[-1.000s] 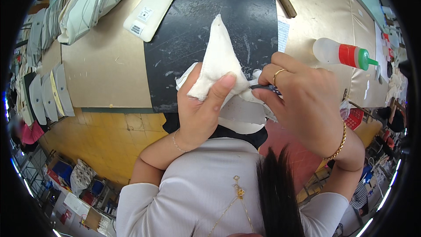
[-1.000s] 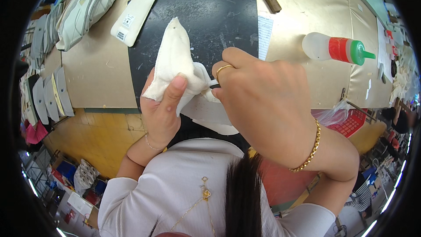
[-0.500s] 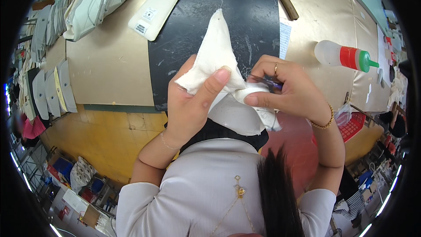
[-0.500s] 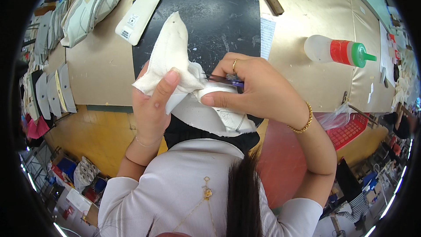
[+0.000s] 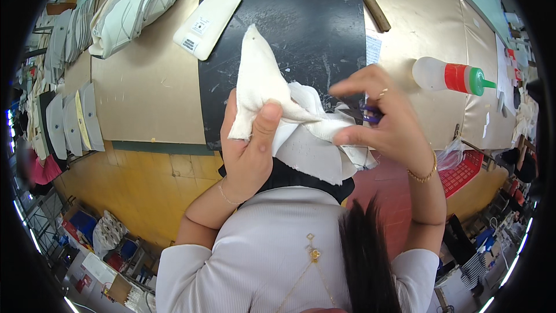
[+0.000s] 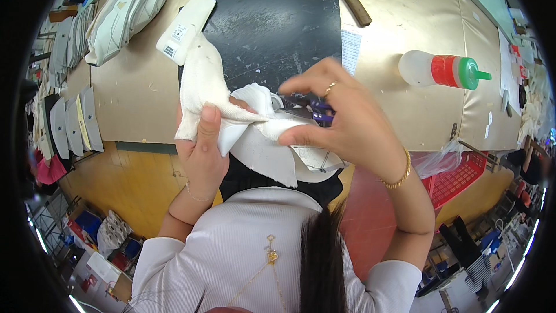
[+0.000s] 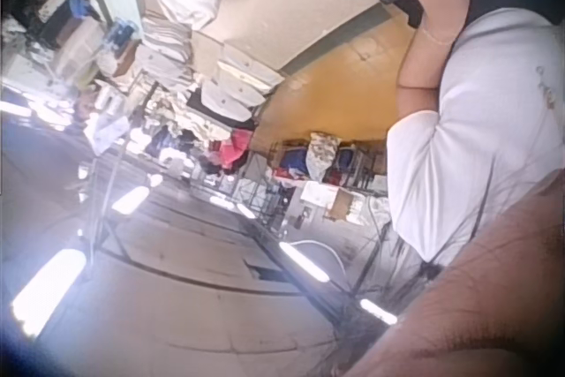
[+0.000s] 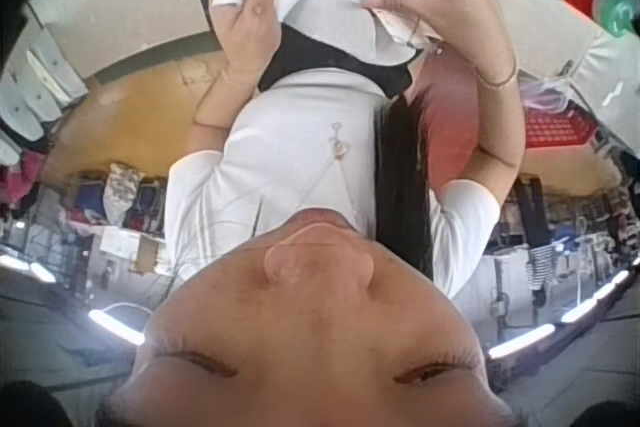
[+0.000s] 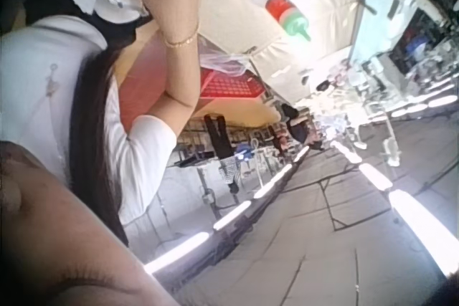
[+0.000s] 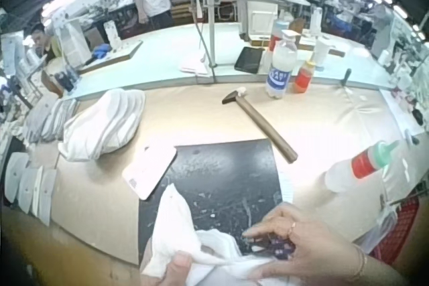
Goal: The person trims excess fabric and threads from the interior lining of a white sneaker using small scissors. They repeatedly reposition the shoe and cut along the inner edges to remove loose material.
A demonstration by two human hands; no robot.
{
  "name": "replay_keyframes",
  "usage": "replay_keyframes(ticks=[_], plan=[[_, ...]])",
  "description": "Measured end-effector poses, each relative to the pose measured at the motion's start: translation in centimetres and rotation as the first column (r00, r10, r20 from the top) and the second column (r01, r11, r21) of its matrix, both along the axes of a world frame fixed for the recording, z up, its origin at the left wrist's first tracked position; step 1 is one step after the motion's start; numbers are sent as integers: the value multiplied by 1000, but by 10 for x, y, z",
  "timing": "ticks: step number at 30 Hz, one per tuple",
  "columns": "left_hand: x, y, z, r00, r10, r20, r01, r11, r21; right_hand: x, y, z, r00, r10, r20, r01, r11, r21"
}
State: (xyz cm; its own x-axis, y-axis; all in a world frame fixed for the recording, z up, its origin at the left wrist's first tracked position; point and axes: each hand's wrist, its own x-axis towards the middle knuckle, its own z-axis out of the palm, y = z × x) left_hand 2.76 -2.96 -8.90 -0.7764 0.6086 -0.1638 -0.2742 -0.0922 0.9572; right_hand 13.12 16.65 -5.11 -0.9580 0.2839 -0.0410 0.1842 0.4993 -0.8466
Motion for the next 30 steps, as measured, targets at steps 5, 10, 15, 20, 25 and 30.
replay_keyframes(ticks=[5, 10, 15, 20, 25, 30], plan=[[13, 6, 7, 999, 24, 45, -26, 998, 62, 10, -8, 32, 994, -104, 36, 90, 955, 283], [15, 8, 8, 992, -16, 125, 6, 997, 81, 17, -20, 42, 991, -36, 127, -24, 897, 441], [17, 10, 11, 990, -28, 139, 16, 996, 82, 11, -26, 51, 974, -51, 220, -71, 856, 512], [16, 9, 9, 991, -51, 123, 42, 997, 71, 9, -29, 51, 962, -75, 261, -79, 843, 532], [17, 10, 11, 984, -66, 162, 49, 993, 109, 7, -31, 52, 954, -73, 291, -107, 824, 556], [17, 11, 12, 986, -42, 160, 28, 996, 90, 5, -32, 52, 955, -55, 291, -126, 815, 565]])
